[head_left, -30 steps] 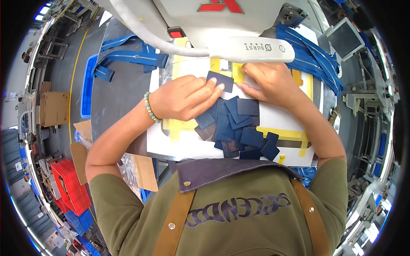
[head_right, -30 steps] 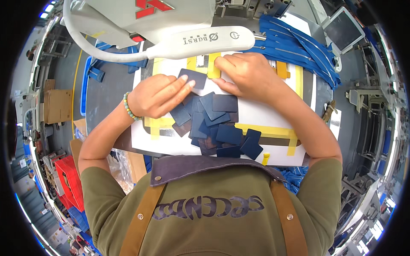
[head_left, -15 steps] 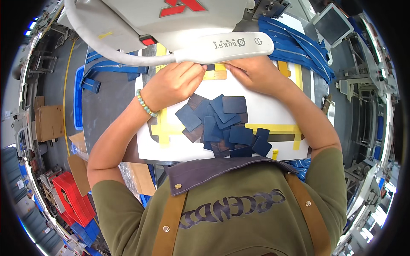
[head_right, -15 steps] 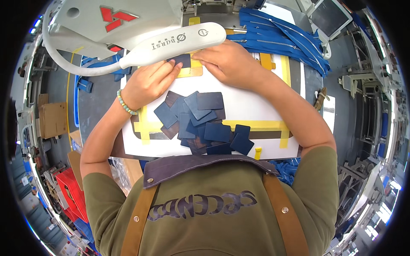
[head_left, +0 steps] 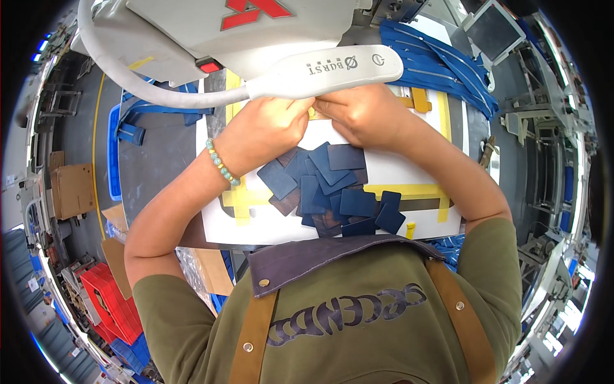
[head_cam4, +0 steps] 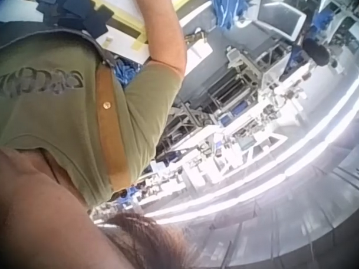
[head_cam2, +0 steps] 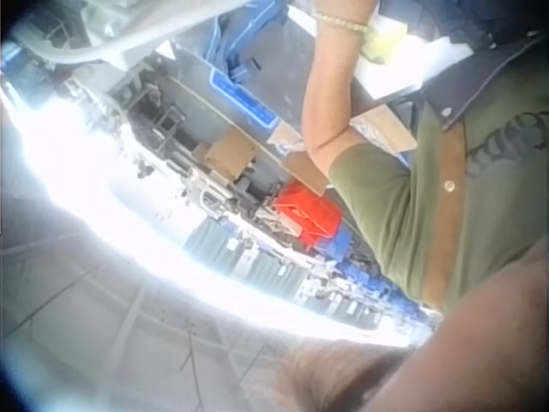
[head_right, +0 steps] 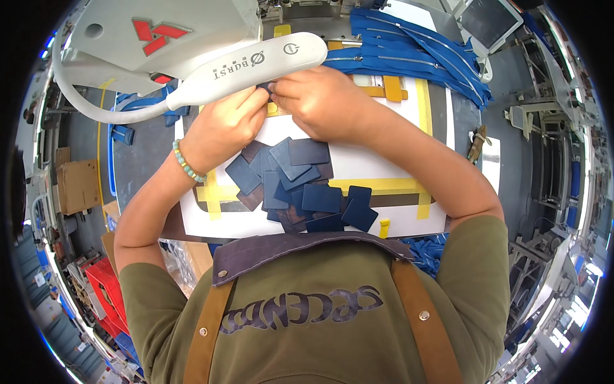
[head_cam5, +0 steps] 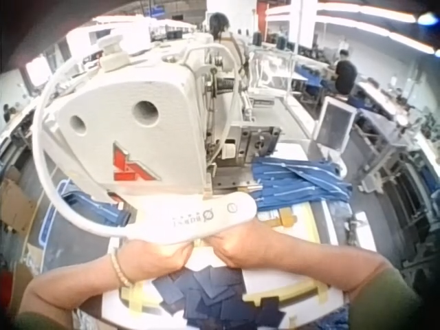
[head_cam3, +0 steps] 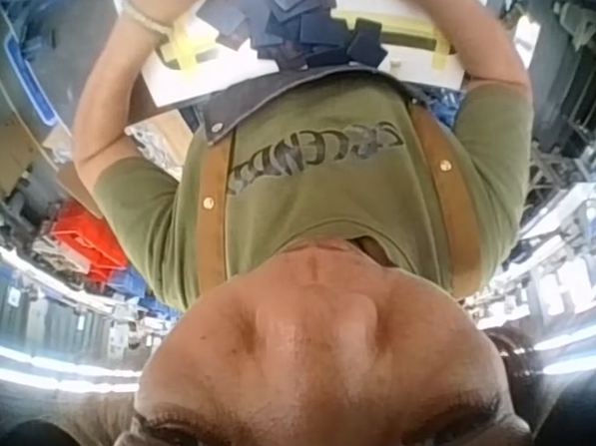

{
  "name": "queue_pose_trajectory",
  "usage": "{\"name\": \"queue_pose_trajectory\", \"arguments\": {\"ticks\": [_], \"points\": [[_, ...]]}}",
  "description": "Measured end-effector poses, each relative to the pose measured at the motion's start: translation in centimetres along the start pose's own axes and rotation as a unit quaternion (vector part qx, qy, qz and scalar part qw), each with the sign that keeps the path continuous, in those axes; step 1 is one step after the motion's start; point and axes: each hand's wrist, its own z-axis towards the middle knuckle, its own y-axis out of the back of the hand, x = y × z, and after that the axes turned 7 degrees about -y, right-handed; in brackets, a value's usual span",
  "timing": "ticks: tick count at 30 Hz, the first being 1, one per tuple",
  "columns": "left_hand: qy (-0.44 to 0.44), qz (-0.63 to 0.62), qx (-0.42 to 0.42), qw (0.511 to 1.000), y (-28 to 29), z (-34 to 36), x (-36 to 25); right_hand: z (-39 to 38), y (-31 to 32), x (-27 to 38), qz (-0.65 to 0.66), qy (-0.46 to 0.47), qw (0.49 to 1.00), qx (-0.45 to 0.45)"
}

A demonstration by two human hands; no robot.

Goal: The recorder is using an industrial sewing machine to attach small blue leather patches to blue webbing strips.

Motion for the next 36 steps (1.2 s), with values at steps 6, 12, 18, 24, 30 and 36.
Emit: {"name": "queue_pose_trajectory", "arguments": {"ticks": [6, 12, 18, 24, 30, 36], "points": [[0.029, -0.044, 0.057, 0.997, 0.0, -1.9, 0.6, -0.1, -0.4, 0.5, -0.028, 0.003, 0.999, -0.034], [0.144, -0.202, 0.023, 0.968, 0.1, -2.8, 0.3, -0.2, -1.2, 0.4, -0.010, -0.023, 0.999, -0.036], [0.139, -0.135, -0.027, 0.981, -0.2, -3.1, -0.4, -0.5, -0.8, 0.3, 0.050, -0.054, 0.996, -0.060], [0.099, -0.135, -0.055, 0.984, -0.4, -3.1, -0.4, -0.9, -1.4, -0.3, 0.062, -0.031, 0.997, -0.027], [0.064, -0.172, -0.054, 0.982, -0.9, -2.6, 0.3, -0.9, -1.4, -0.2, 0.070, -0.038, 0.996, -0.030], [0.100, -0.185, -0.021, 0.977, -0.7, -3.0, 0.5, -0.2, -1.8, 0.2, 0.047, -0.042, 0.998, 0.001]]}}
